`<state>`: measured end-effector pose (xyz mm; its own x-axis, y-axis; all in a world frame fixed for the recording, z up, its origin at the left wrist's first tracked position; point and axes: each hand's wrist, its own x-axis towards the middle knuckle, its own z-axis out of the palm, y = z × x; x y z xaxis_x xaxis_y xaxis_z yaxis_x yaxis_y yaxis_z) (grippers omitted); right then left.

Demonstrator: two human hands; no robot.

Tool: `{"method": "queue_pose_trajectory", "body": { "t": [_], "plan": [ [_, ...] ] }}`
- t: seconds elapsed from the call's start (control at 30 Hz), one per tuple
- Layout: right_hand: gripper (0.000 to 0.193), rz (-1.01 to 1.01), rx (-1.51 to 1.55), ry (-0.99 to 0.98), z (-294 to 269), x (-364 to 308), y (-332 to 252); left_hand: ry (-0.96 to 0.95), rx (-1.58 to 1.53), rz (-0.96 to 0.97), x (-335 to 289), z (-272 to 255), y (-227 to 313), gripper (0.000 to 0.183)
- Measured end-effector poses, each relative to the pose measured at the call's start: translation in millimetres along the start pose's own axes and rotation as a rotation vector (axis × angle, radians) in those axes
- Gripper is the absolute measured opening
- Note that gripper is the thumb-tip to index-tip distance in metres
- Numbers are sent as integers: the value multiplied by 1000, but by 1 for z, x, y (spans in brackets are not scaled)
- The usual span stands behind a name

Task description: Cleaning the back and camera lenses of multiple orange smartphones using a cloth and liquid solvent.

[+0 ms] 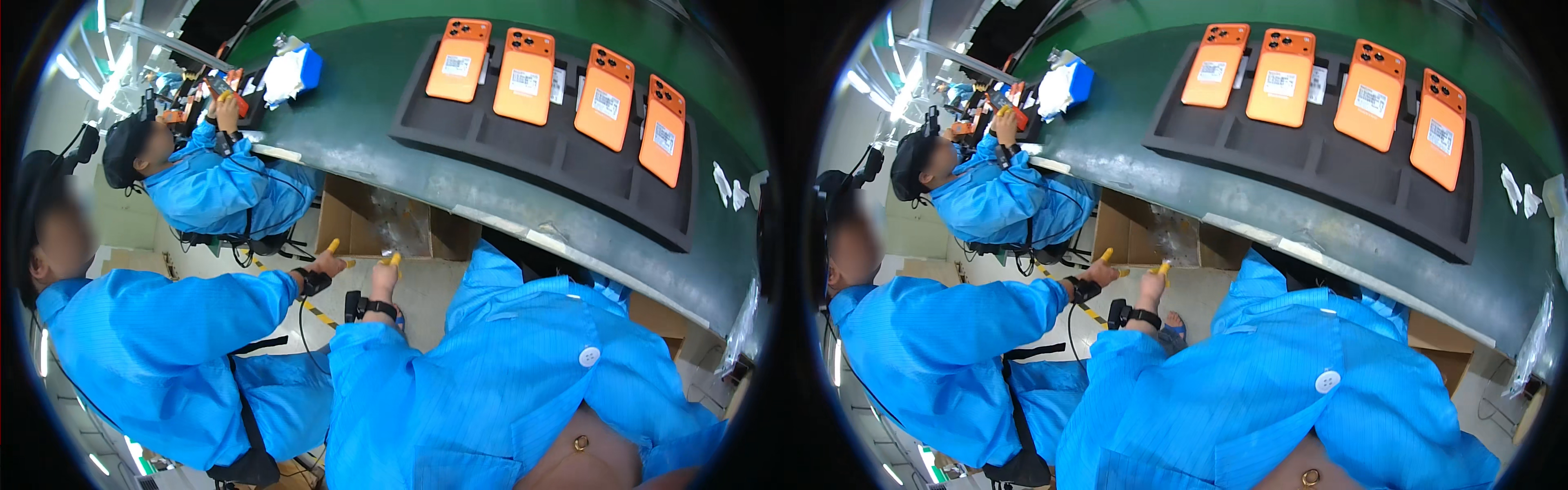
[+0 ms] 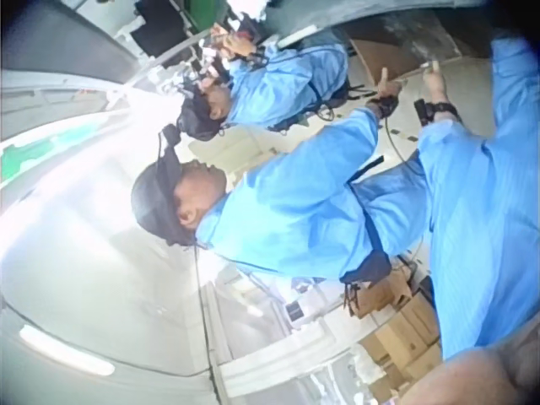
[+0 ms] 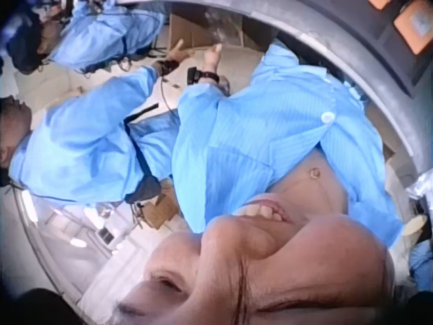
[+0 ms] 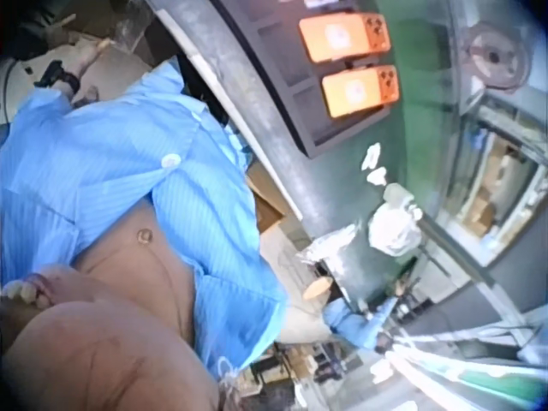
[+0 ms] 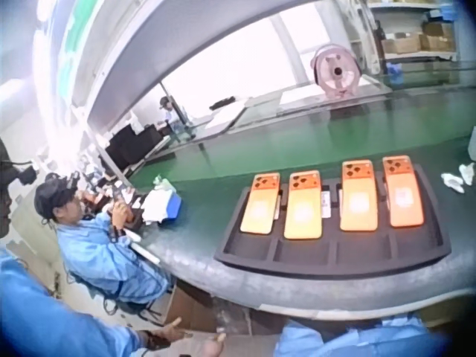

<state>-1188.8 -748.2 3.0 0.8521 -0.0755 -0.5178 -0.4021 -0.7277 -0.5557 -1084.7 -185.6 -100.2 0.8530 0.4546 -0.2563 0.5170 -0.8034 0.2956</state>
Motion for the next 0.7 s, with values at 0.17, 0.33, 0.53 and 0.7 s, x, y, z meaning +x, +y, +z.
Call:
{"method": "queue_pose_trajectory", "body": {
  "t": [0.17, 0.33, 0.53, 0.7],
  "plan": [
    [22, 43, -25, -23, -4, -11, -5, -259, -615, -482, 3, 4, 35, 40],
    [22, 82, -52, -42, -8, -23, -14, -393, -880, -363, 0, 44, 0, 47],
    [22, 119, -67, -73, -8, -30, -19, -384, -652, -398, -16, 29, -25, 45],
    [22, 110, -89, -96, -7, -28, -28, -340, -582, -381, -15, 20, -9, 52]
  ]
}}
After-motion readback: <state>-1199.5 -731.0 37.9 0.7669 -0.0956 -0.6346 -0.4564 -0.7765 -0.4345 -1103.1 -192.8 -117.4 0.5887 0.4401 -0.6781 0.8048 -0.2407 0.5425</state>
